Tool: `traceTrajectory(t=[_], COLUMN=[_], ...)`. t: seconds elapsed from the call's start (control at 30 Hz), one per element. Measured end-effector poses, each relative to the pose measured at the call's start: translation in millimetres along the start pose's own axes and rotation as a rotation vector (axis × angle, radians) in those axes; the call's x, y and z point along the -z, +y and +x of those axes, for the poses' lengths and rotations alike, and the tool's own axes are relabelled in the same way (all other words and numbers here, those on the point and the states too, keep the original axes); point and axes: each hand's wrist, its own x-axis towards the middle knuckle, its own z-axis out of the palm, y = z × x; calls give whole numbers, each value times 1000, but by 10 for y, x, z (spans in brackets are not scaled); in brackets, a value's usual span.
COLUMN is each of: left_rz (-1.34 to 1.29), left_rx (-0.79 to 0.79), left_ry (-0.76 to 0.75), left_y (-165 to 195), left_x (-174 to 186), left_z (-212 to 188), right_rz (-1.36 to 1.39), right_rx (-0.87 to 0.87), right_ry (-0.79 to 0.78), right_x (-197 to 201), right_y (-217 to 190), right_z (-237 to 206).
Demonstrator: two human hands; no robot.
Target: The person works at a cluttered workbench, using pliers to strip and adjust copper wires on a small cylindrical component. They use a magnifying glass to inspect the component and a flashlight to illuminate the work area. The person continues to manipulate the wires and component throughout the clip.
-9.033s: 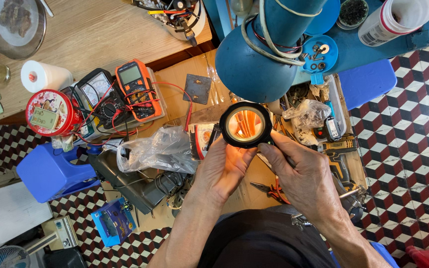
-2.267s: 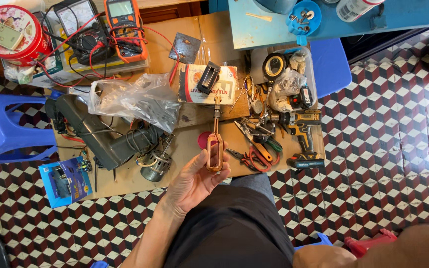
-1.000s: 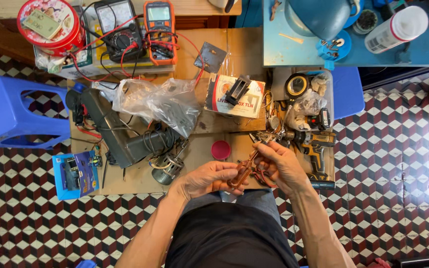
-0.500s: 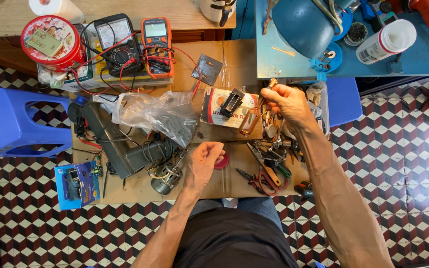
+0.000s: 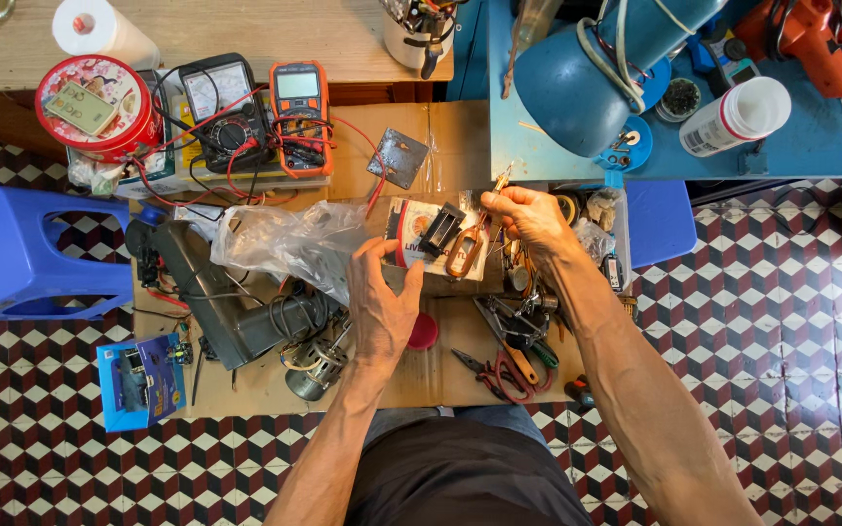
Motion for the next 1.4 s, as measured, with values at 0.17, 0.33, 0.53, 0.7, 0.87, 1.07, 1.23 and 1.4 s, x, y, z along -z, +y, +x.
traceTrajectory(t=[0.17,0.33,0.53,0.7,0.87,1.07,1.23,1.4], left_rz=[27,-15,-57,-88,-133,-217,-267,-116], left_rx=[-11,31,79,79,88,103,-28,-307], left_ry=[-6,-47,-80,57,73,20,-47,-169], left_y=[-116,-157,-107,53,357,692,931,1058], left_x=[-109,-151,-72,159,427,511,379,100], left_z=[-8,-1,-10,13,-9,14,145,217], right_rz=[-22,109,212,-159,-554,-679,-812,-1178], right_rx=[-10,-17,-21,351,595,724,723,678], right_ry=[-20,-101,-80,411,678,676,612,474], right_x=[-41,-87,-60,213,421,543,599,609], right_y=[82,148,54,-63,-238,-254,-330,-368], right_z=[97,101,-112,-217,247,560,511,-342])
